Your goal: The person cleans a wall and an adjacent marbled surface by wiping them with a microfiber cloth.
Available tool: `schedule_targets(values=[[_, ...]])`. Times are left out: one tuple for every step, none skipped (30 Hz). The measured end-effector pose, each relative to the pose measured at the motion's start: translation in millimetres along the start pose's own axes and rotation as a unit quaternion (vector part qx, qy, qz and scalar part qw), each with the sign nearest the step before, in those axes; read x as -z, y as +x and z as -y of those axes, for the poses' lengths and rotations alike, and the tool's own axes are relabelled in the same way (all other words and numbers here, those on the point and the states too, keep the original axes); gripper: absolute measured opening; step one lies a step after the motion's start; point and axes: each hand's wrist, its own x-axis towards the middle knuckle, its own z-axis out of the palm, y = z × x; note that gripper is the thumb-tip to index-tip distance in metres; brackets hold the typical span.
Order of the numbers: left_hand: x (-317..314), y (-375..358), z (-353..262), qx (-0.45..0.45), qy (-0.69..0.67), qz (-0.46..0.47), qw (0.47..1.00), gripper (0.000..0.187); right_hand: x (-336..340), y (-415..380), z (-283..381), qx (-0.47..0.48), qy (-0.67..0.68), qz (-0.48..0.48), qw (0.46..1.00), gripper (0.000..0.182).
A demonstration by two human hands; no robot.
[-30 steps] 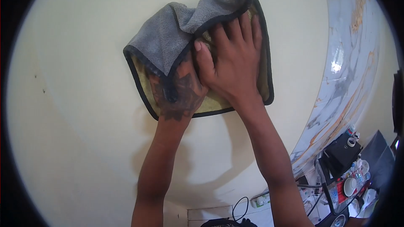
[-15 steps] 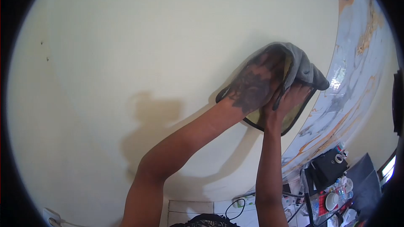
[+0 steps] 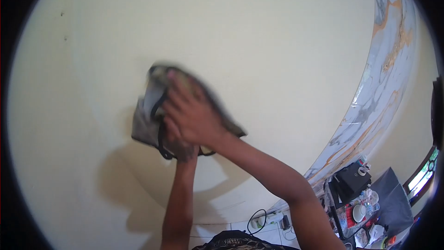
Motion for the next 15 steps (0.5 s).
schedule_targets(values=[[65, -20, 36, -0.097, 0.376, 0.020, 0.922, 0.047, -11, -7, 8, 0.016, 0.079, 0.019, 0.997, 0.032], [117, -29, 61, -0.176, 0.694, 0.031, 0.698, 0.049, -22, -15, 15, 0.034, 0.159, 0.040, 0.986, 0.032], [96, -40, 51, -0.178, 0.697, 0.026, 0.694, 0.049, -37, -30, 21, 0.026, 0.213, 0.056, 0.975, 0.040], [52, -60, 37, -0.136, 0.473, -0.075, 0.867, 0.048, -40, -42, 24, 0.028, 0.217, 0.053, 0.974, 0.040], [25, -74, 32, -0.082, 0.204, -0.164, 0.962, 0.047, -39, -54, 25, 0.053, 0.200, 0.090, 0.974, 0.044], [29, -86, 45, -0.080, 0.207, -0.158, 0.962, 0.047, -35, -66, 22, 0.075, 0.179, 0.127, 0.973, 0.048], [41, -104, 68, -0.117, 0.413, -0.141, 0.892, 0.060, -29, -79, 15, 0.084, 0.174, 0.160, 0.968, 0.055], [37, -114, 78, -0.153, 0.598, -0.115, 0.779, 0.072, -23, -87, 8, 0.076, 0.169, 0.155, 0.970, 0.055], [32, -118, 90, -0.154, 0.597, -0.104, 0.780, 0.072, -16, -94, 0, 0.070, 0.193, 0.138, 0.969, 0.054], [18, -115, 96, -0.195, 0.540, -0.085, 0.814, 0.059, -2, -97, -8, 0.065, 0.217, 0.119, 0.967, 0.054], [5, -112, 103, -0.233, 0.480, -0.065, 0.843, 0.046, 13, -101, -21, 0.057, 0.211, 0.113, 0.969, 0.054], [-8, -108, 106, -0.234, 0.481, -0.053, 0.843, 0.046, 30, -103, -38, 0.049, 0.207, 0.083, 0.974, 0.054], [-24, -103, 106, -0.253, 0.499, -0.031, 0.828, 0.042, 53, -101, -54, 0.041, 0.202, 0.053, 0.977, 0.054], [-47, -97, 104, -0.273, 0.516, -0.009, 0.812, 0.039, 71, -102, -71, 0.035, 0.198, 0.046, 0.979, 0.054], [-71, -94, 101, -0.273, 0.517, 0.001, 0.811, 0.039, 88, -103, -87, 0.018, 0.168, -0.004, 0.986, 0.050]])
